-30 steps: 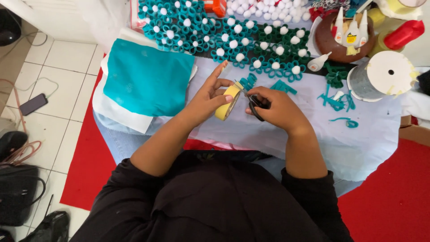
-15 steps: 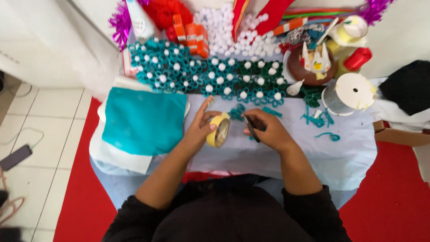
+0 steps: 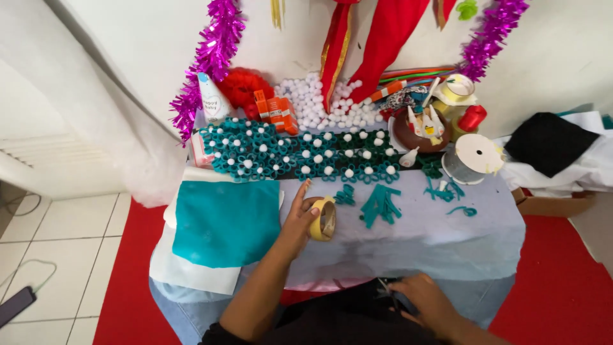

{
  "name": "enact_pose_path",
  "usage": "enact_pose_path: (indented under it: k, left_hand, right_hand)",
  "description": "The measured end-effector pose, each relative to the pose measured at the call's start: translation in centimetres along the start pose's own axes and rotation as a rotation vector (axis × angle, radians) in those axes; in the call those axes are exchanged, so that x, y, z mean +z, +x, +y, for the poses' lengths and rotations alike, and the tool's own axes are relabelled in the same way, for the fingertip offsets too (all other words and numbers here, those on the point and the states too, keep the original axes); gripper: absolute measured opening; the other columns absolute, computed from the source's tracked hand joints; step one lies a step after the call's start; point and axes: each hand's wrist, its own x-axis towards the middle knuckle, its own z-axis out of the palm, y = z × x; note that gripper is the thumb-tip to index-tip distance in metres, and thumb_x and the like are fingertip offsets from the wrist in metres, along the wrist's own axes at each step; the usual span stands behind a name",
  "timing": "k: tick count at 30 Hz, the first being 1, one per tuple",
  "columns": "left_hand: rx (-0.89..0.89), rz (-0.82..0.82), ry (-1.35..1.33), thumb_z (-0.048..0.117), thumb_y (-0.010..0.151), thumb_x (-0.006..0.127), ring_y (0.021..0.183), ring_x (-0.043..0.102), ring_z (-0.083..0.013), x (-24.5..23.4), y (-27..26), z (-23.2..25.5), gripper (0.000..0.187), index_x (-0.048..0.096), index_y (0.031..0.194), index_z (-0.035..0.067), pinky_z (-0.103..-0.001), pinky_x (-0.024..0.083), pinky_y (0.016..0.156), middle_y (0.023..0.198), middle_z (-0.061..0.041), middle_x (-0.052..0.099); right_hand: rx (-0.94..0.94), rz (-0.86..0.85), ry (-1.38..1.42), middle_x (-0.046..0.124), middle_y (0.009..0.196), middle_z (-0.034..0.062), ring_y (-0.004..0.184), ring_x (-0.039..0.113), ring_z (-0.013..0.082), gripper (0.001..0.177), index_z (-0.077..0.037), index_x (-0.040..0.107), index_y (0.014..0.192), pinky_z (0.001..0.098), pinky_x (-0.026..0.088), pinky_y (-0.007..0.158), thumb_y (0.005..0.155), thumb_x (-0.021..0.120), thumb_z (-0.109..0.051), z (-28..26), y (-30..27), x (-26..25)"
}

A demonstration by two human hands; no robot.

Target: Cutting small strips of tape and applying them to a craft project on a workshop table.

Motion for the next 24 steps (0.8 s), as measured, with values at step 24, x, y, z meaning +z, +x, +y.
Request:
enact_pose_path:
  k: [24]
  left_hand:
    - [0.004, 0.076, 0.025, 0.032, 0.09, 0.063, 0.097, 0.065, -0.0196, 1.2, -0.4, 0.2, 0.08, 0.029, 0.162, 0.024, -0.032, 0.053, 0.073, 0.111, -0.005, 0.062]
  right_hand:
    - [0.464, 0.215, -0.105, 0.076, 0.117, -0.0044, 0.108, 0.07, 0.0206, 0.052, -0.025, 0.066, 0.128, 0.0469, 0.04, 0.103, 0.087, 0.05, -0.053, -6.9, -4.5, -2.2]
